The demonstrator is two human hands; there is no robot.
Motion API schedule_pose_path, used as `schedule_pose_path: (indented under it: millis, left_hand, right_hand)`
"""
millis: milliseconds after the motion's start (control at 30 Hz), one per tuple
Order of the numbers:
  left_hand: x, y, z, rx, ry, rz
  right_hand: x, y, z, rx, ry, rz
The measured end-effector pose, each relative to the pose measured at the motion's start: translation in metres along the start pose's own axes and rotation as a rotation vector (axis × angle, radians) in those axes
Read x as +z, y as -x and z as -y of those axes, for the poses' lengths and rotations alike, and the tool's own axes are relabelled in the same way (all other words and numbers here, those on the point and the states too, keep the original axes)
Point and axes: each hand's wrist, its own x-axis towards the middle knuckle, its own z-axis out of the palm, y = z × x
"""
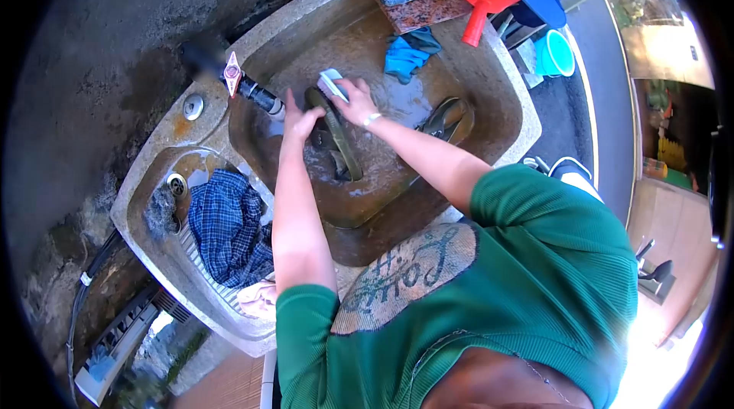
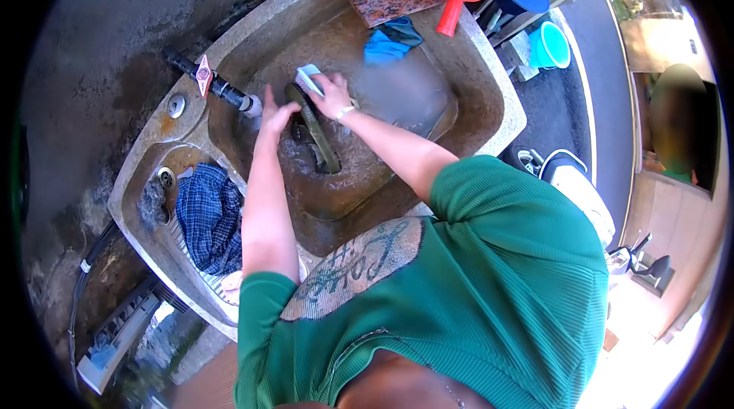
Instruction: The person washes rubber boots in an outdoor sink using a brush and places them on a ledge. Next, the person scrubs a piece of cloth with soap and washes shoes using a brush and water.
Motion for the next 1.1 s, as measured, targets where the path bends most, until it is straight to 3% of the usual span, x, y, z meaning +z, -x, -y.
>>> schedule_pose_path:
  millis: [33,133,167,267,333,367,467,500,567,667,700,767,833,900,967,1033,1100]
  left_hand:
    - [0.006,-0.008,-0.01,-0.148,0.119,0.088]
    - [0.029,-0.009,-0.023,-0.156,-0.176,-0.135]
    - [0.027,-0.004,-0.028,-0.212,-0.244,-0.035]
    - [0.017,-0.004,0.005,-0.163,0.038,-0.153]
    - [-0.001,0.03,-0.004,0.013,0.416,-0.249]
    - [-0.008,0.052,-0.016,0.154,0.605,-0.338]
    - [-0.011,0.129,-0.046,0.196,1.099,-0.529]
    - [-0.01,0.147,-0.05,-0.067,1.097,-0.612]
    - [0.016,0.152,-0.013,-0.199,1.034,-0.561]
    - [0.027,0.16,0.019,-0.377,1.105,-0.442]
    - [0.031,0.163,0.028,-0.374,1.028,-0.441]
    - [0.034,0.165,0.031,-0.351,0.922,-0.411]
    - [0.035,0.164,0.029,-0.383,0.965,-0.384]
    - [0.037,0.17,0.031,-0.345,0.966,-0.392]
    - [0.039,0.169,0.043,-0.319,0.975,-0.392]
    - [0.039,0.175,0.029,-0.384,0.969,-0.434]
    - [0.048,0.17,0.036,-0.389,0.963,-0.438]
  right_hand:
    - [-0.007,0.009,0.003,0.107,-0.083,0.025]
    - [-0.008,0.029,-0.006,0.154,-0.146,0.045]
    - [-0.018,0.031,0.004,0.28,-0.438,0.2]
    - [-0.035,0.032,0.013,0.388,-0.568,0.359]
    - [-0.034,0.032,-0.001,0.165,-0.423,0.304]
    - [-0.042,0.033,0.006,0.072,-0.297,0.155]
    - [-0.069,0.039,0.05,-0.034,-0.071,-0.033]
    - [-0.061,0.041,0.057,-0.054,-0.007,0.006]
    - [-0.047,0.059,0.08,-0.306,0.053,0.095]
    - [-0.024,0.086,0.09,-0.46,0.24,0.257]
    - [-0.013,0.071,0.073,-0.57,0.403,0.213]
    - [0.011,0.014,0.043,-0.327,0.51,0.156]
    - [0.02,-0.028,0.036,0.007,0.409,0.135]
    - [0.014,0.0,0.055,-0.087,0.318,0.19]
    - [0.006,0.064,0.061,-0.395,0.435,0.185]
    - [-0.01,0.08,0.066,-0.424,0.18,0.368]
    - [0.024,0.024,0.039,-0.468,0.352,0.141]
